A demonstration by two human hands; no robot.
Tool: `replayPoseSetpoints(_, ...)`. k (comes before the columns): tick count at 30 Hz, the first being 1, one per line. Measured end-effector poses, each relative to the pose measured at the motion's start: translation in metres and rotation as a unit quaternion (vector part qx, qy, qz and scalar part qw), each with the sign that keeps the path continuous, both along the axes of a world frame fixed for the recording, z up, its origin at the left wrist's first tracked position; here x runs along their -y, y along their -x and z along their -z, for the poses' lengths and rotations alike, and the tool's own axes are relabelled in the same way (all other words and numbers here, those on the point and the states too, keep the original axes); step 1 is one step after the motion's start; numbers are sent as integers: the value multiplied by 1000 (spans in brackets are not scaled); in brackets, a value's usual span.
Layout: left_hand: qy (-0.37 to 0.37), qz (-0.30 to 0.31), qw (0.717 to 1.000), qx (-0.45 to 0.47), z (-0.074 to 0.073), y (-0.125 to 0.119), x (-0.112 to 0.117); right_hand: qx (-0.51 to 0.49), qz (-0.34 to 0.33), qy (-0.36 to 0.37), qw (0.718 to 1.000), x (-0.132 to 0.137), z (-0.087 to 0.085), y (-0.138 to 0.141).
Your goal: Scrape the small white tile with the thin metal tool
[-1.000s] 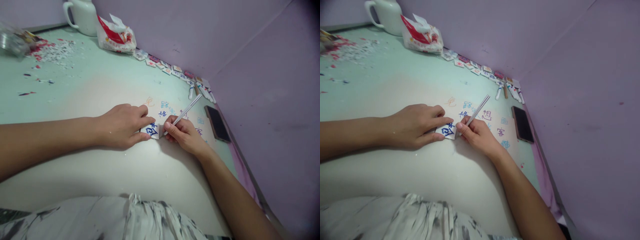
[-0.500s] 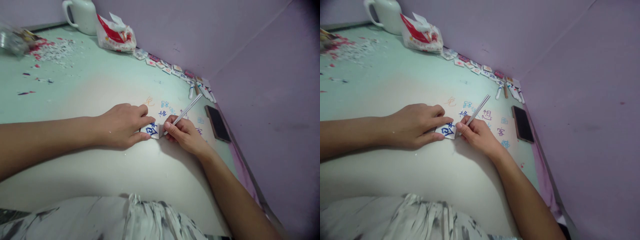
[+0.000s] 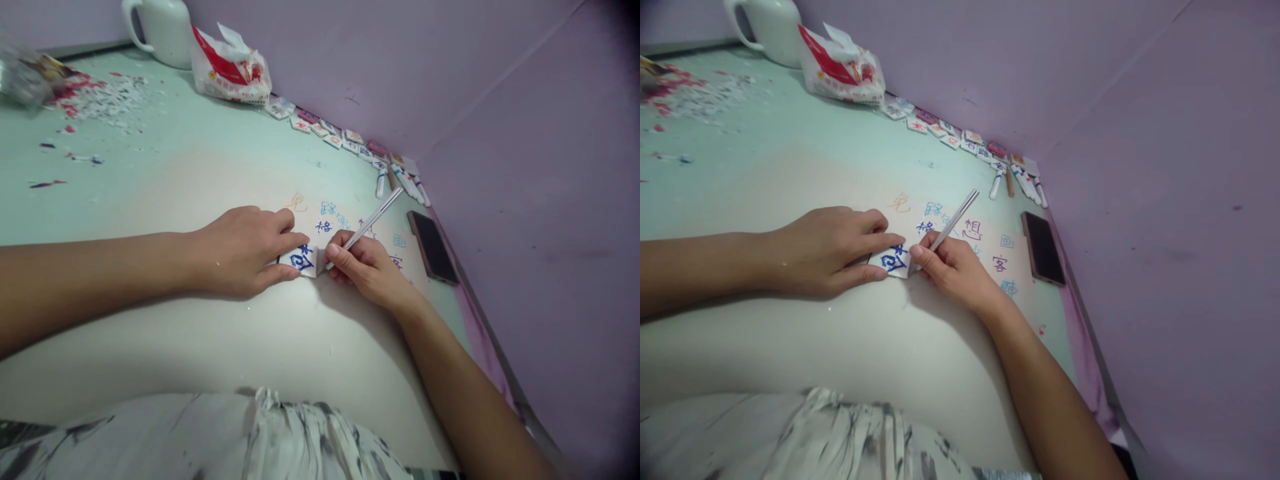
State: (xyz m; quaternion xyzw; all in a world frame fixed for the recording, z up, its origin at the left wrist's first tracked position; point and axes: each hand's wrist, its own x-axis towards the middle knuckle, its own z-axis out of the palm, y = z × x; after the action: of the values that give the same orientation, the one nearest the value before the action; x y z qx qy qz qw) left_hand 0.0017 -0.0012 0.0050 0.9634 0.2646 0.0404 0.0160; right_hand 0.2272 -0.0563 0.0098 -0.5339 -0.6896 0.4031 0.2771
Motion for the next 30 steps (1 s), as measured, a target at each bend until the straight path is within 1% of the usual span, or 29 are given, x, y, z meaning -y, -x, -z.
replayPoseSetpoints(7, -2, 1, 1000, 13, 2, 0, 0, -4, 0, 5, 1000, 0, 0, 0)
replayPoseSetpoints(30, -5, 1, 1000, 9, 3, -1, 0, 0, -1, 7, 1000, 0, 1, -1)
